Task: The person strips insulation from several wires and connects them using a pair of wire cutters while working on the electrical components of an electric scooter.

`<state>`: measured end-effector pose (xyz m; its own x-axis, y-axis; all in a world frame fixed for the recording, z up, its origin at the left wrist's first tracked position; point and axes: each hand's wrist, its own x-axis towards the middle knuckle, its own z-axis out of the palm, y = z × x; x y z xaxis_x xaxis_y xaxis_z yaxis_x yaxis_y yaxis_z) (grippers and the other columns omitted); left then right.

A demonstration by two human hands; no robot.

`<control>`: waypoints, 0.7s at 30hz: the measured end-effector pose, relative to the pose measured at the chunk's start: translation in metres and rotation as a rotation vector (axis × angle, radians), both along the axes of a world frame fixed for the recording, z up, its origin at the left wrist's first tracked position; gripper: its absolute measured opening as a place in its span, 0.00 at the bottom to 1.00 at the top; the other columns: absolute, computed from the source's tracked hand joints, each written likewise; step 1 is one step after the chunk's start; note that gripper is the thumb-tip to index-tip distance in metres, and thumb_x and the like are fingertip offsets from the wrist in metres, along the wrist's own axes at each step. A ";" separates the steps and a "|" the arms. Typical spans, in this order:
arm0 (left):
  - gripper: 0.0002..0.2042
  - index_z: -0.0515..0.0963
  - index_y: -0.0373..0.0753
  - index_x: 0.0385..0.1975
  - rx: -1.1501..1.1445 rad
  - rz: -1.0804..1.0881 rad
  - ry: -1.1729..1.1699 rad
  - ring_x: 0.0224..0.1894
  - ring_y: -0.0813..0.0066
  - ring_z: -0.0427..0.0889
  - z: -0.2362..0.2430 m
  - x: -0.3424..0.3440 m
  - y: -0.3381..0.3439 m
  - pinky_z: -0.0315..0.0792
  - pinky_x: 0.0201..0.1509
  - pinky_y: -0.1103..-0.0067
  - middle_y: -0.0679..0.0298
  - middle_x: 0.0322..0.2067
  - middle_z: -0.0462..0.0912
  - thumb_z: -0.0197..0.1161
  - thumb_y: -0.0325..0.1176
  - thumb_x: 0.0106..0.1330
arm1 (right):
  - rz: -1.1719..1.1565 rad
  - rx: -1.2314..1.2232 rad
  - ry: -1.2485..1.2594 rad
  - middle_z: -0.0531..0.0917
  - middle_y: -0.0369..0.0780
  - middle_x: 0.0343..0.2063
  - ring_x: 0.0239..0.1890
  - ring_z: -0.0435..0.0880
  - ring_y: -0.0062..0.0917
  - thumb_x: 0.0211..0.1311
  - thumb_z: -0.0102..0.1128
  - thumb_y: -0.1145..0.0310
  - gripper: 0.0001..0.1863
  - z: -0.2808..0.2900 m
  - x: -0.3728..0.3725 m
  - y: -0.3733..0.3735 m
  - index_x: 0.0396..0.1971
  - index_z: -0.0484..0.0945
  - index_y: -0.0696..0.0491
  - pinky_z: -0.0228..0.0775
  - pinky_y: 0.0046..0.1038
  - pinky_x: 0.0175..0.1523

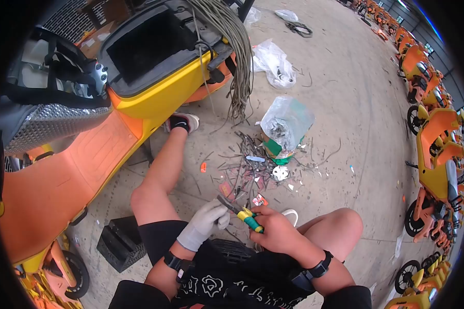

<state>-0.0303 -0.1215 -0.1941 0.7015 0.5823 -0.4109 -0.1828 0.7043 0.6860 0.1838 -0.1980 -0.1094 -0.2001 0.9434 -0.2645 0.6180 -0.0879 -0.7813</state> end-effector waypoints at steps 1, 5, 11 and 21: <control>0.10 0.73 0.32 0.38 0.000 0.015 -0.001 0.21 0.80 0.65 0.001 0.001 -0.001 0.61 0.27 0.81 0.70 0.19 0.65 0.50 0.33 0.71 | -0.010 -0.008 0.016 0.78 0.53 0.50 0.45 0.81 0.45 0.50 0.64 0.69 0.11 -0.001 0.000 -0.001 0.30 0.81 0.61 0.75 0.36 0.50; 0.10 0.73 0.31 0.39 0.085 -0.035 0.020 0.21 0.81 0.65 0.003 0.000 0.001 0.60 0.26 0.82 0.70 0.19 0.66 0.49 0.32 0.71 | -0.102 -0.183 0.153 0.79 0.53 0.49 0.46 0.81 0.43 0.52 0.65 0.69 0.11 -0.003 0.003 -0.001 0.32 0.82 0.61 0.74 0.33 0.51; 0.10 0.74 0.30 0.39 0.052 -0.039 0.041 0.19 0.83 0.63 0.002 -0.002 0.000 0.57 0.24 0.83 0.70 0.18 0.65 0.50 0.31 0.70 | -0.049 -0.095 0.167 0.79 0.53 0.49 0.49 0.81 0.43 0.53 0.65 0.69 0.11 0.002 -0.002 0.000 0.32 0.81 0.61 0.73 0.34 0.52; 0.08 0.74 0.31 0.38 -0.080 0.003 -0.061 0.18 0.85 0.60 -0.002 -0.003 0.000 0.54 0.22 0.83 0.73 0.17 0.62 0.51 0.29 0.69 | 0.011 -0.045 0.050 0.78 0.52 0.49 0.49 0.81 0.42 0.53 0.64 0.70 0.10 0.001 -0.001 0.001 0.32 0.82 0.61 0.74 0.34 0.51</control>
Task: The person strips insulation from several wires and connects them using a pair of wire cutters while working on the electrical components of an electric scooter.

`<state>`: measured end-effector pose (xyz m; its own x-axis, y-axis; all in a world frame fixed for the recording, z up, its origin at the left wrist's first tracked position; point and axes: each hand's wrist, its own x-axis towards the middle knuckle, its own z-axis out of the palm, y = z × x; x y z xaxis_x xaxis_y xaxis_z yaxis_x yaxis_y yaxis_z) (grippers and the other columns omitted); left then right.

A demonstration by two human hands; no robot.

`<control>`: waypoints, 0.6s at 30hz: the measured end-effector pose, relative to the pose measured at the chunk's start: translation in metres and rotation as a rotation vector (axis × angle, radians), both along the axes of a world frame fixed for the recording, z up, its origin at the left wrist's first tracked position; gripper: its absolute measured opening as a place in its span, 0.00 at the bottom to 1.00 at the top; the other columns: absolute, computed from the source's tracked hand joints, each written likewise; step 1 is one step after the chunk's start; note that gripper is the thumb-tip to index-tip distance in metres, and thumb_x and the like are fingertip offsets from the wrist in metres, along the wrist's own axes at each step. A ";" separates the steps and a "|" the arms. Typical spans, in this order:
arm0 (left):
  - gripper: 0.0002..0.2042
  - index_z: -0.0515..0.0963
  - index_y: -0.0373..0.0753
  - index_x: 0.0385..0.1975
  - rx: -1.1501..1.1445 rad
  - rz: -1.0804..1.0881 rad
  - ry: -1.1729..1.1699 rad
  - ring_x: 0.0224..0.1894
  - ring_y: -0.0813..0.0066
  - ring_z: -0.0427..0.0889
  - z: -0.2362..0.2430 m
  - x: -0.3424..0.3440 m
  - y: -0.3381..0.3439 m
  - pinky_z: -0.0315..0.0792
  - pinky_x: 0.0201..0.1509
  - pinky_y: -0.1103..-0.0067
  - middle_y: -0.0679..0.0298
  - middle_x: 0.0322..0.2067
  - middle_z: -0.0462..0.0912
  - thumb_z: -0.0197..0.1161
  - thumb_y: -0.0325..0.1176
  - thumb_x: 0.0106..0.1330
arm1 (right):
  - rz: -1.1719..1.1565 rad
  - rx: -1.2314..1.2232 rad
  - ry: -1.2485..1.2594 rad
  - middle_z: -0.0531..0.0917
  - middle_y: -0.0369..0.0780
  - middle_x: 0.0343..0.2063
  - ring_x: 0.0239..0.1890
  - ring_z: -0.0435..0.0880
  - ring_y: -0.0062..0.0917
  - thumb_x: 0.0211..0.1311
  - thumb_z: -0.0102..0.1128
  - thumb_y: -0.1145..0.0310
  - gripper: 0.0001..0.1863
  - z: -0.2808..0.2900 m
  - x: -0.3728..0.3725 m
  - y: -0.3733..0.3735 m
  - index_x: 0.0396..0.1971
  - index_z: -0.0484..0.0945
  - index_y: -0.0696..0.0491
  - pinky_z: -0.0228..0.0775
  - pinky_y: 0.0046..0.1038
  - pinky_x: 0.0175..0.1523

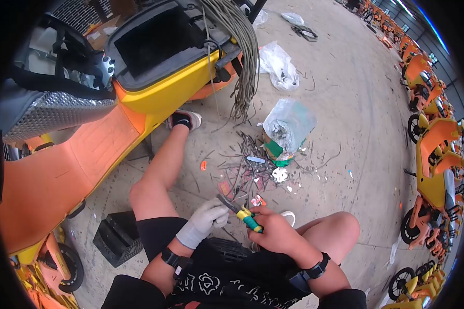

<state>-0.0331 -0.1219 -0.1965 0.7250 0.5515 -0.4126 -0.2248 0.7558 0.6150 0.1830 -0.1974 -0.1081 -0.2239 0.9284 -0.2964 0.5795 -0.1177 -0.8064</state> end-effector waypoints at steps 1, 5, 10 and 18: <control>0.08 0.74 0.31 0.39 -0.048 0.008 -0.042 0.17 0.85 0.59 -0.001 0.000 0.000 0.53 0.21 0.83 0.74 0.16 0.61 0.51 0.29 0.69 | -0.014 -0.023 0.011 0.79 0.53 0.47 0.50 0.80 0.43 0.53 0.64 0.69 0.10 0.000 0.000 0.000 0.31 0.82 0.61 0.74 0.35 0.50; 0.09 0.76 0.31 0.36 -0.089 -0.023 -0.075 0.14 0.88 0.55 0.006 -0.004 -0.002 0.48 0.18 0.84 0.77 0.15 0.59 0.52 0.31 0.71 | -0.076 -0.162 0.155 0.79 0.50 0.48 0.46 0.82 0.40 0.54 0.64 0.69 0.10 -0.001 0.001 -0.001 0.31 0.82 0.62 0.74 0.33 0.49; 0.10 0.76 0.29 0.35 -0.083 -0.089 -0.011 0.14 0.86 0.55 0.025 -0.006 0.002 0.49 0.19 0.84 0.76 0.13 0.57 0.52 0.30 0.70 | -0.070 -0.187 0.240 0.80 0.44 0.46 0.38 0.83 0.29 0.57 0.63 0.71 0.10 0.002 0.004 -0.002 0.32 0.81 0.63 0.74 0.28 0.42; 0.11 0.76 0.28 0.35 -0.092 -0.044 -0.087 0.13 0.88 0.54 0.028 -0.005 -0.006 0.48 0.19 0.84 0.77 0.13 0.58 0.52 0.32 0.72 | -0.070 -0.442 0.483 0.79 0.38 0.39 0.31 0.80 0.21 0.59 0.62 0.73 0.08 0.008 0.012 0.003 0.34 0.81 0.63 0.72 0.24 0.35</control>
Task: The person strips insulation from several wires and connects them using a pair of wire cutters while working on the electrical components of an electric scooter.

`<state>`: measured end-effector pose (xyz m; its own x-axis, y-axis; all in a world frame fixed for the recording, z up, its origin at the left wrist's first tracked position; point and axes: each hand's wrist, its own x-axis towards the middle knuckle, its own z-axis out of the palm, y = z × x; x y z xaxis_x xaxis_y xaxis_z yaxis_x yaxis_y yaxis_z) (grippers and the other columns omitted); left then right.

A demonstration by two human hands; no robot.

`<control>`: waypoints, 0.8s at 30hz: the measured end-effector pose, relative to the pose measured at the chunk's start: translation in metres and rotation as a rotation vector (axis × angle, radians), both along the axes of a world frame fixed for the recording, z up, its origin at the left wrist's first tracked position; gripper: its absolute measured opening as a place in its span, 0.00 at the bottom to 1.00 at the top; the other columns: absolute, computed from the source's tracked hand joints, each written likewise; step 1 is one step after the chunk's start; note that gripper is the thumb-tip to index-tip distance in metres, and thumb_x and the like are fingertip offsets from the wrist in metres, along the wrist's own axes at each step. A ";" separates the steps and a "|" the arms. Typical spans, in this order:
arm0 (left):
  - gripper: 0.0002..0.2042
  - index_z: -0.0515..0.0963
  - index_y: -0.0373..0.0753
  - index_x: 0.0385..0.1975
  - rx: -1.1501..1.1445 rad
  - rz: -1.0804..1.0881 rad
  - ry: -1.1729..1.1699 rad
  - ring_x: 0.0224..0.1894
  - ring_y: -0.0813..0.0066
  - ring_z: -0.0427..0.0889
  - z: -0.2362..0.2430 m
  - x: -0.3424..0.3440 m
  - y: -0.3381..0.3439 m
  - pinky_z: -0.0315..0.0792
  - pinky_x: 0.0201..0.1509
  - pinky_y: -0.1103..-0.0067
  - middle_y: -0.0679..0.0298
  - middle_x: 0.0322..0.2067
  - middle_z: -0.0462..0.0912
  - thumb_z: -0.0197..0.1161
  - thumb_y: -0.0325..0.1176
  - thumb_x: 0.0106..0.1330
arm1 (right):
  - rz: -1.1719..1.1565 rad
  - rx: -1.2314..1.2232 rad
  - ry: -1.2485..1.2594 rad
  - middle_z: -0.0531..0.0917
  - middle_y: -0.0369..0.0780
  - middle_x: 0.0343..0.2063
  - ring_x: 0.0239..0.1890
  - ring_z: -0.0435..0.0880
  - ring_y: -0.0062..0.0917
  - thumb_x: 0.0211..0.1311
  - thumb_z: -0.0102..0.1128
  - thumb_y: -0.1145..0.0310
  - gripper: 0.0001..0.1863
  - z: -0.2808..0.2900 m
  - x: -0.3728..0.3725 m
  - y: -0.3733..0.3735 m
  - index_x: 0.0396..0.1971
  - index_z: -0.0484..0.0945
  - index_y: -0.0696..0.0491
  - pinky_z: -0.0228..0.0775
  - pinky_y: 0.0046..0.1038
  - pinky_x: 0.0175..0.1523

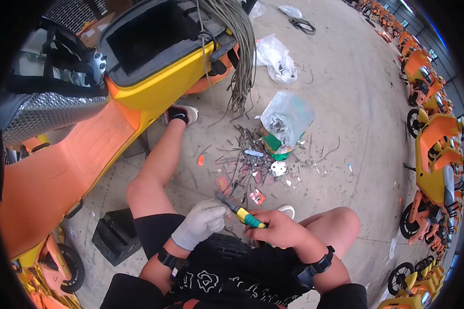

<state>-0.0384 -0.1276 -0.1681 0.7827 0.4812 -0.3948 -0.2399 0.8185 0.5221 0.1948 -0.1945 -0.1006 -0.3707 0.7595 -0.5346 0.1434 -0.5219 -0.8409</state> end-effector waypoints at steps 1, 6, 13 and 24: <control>0.11 0.76 0.29 0.35 -0.015 0.000 -0.027 0.13 0.88 0.54 0.000 0.000 0.000 0.48 0.19 0.85 0.77 0.13 0.58 0.52 0.32 0.72 | -0.003 -0.016 0.031 0.79 0.38 0.39 0.31 0.80 0.21 0.59 0.61 0.73 0.08 0.000 0.001 0.000 0.34 0.81 0.63 0.72 0.24 0.35; 0.11 0.75 0.30 0.33 -0.007 0.025 -0.062 0.13 0.88 0.54 -0.001 -0.001 0.000 0.49 0.19 0.84 0.77 0.12 0.57 0.52 0.33 0.72 | 0.047 -0.100 0.090 0.83 0.40 0.38 0.37 0.82 0.22 0.60 0.57 0.75 0.08 -0.001 0.001 -0.008 0.36 0.82 0.63 0.75 0.24 0.43; 0.12 0.75 0.30 0.33 -0.011 0.037 -0.156 0.14 0.87 0.53 0.001 -0.003 0.001 0.50 0.22 0.83 0.76 0.13 0.58 0.51 0.33 0.73 | -0.042 -0.246 0.228 0.85 0.47 0.39 0.43 0.84 0.30 0.59 0.54 0.77 0.09 0.001 0.005 0.011 0.34 0.81 0.65 0.76 0.28 0.49; 0.12 0.74 0.30 0.36 0.155 0.091 -0.100 0.15 0.85 0.56 -0.008 -0.003 0.000 0.51 0.22 0.83 0.74 0.15 0.61 0.53 0.35 0.72 | -0.125 -0.262 0.478 0.83 0.44 0.42 0.43 0.82 0.27 0.57 0.52 0.76 0.12 -0.021 0.003 -0.005 0.39 0.80 0.62 0.73 0.22 0.45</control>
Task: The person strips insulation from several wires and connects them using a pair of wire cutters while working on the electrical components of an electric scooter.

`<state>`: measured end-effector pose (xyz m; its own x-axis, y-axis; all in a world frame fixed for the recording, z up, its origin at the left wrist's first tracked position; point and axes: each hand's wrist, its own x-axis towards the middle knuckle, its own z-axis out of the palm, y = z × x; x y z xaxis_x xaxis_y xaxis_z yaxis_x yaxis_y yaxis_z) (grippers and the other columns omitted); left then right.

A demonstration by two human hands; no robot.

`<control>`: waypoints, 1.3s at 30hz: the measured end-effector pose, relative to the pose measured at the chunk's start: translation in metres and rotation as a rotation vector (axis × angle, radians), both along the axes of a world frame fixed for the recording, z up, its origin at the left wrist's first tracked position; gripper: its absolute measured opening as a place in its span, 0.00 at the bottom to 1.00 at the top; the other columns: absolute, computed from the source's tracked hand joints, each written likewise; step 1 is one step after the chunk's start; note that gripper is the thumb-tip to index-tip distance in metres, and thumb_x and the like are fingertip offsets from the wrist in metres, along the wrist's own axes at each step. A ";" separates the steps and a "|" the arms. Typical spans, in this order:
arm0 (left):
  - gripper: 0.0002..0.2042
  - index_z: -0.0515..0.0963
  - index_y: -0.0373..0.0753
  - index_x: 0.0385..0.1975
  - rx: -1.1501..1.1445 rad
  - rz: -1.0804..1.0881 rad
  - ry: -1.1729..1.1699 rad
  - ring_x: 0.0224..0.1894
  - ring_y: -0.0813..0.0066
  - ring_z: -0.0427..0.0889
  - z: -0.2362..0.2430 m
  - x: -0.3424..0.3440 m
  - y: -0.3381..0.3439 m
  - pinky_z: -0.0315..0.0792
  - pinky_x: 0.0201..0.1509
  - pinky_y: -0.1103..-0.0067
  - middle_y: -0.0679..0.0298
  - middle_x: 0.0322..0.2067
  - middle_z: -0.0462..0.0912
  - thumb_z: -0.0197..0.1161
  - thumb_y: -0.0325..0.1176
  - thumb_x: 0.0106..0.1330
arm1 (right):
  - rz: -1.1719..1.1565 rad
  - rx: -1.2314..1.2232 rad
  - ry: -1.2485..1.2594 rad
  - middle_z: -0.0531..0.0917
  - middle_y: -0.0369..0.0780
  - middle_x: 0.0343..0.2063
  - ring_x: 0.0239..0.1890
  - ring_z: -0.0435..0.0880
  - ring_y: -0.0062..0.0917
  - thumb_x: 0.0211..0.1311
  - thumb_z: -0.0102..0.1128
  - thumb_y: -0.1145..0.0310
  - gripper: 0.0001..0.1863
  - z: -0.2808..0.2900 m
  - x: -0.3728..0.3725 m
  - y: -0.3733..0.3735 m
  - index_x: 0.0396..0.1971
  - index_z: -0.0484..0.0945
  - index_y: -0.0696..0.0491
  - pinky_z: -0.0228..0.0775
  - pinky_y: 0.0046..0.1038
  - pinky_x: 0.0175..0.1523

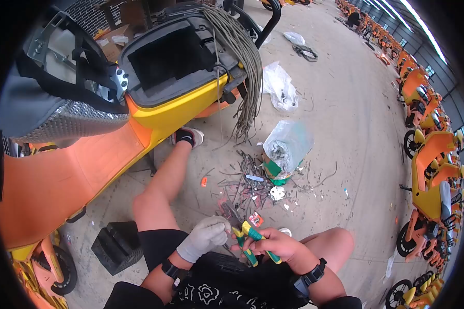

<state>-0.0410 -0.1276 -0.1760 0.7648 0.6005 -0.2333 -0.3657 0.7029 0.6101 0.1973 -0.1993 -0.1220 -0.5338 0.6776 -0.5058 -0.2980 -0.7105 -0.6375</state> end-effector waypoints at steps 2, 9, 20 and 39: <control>0.11 0.74 0.33 0.39 -0.009 0.067 0.119 0.14 0.87 0.54 -0.009 0.006 -0.001 0.50 0.20 0.83 0.76 0.14 0.58 0.49 0.34 0.75 | 0.009 0.046 -0.077 0.82 0.42 0.44 0.37 0.79 0.22 0.58 0.54 0.75 0.11 -0.016 0.005 0.000 0.38 0.80 0.61 0.68 0.19 0.41; 0.08 0.73 0.36 0.39 -0.086 0.228 0.083 0.14 0.87 0.56 -0.017 0.002 0.003 0.51 0.19 0.84 0.76 0.15 0.58 0.47 0.31 0.76 | 0.141 0.074 -0.367 0.80 0.32 0.38 0.38 0.74 0.15 0.64 0.58 0.64 0.12 -0.027 0.007 0.008 0.42 0.82 0.54 0.65 0.19 0.43; 0.13 0.71 0.40 0.23 -0.381 0.425 -0.002 0.10 0.81 0.55 -0.022 0.009 0.013 0.52 0.17 0.79 0.74 0.10 0.57 0.50 0.33 0.72 | 0.190 -0.341 -0.857 0.83 0.38 0.38 0.37 0.80 0.24 0.67 0.54 0.52 0.19 -0.137 0.049 -0.008 0.44 0.79 0.53 0.71 0.27 0.44; 0.10 0.74 0.39 0.41 -0.298 -0.009 0.063 0.15 0.85 0.55 -0.045 0.026 0.005 0.50 0.19 0.82 0.77 0.16 0.57 0.49 0.37 0.75 | 0.380 0.468 -1.648 0.85 0.48 0.43 0.44 0.84 0.40 0.62 0.52 0.50 0.23 -0.416 0.076 -0.052 0.42 0.82 0.54 0.75 0.37 0.49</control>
<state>-0.0149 -0.1224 -0.2205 0.7482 0.4916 -0.4456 -0.3264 0.8574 0.3979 0.2734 -0.2508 -0.5378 0.1401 0.8821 -0.4498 0.9364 -0.2657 -0.2295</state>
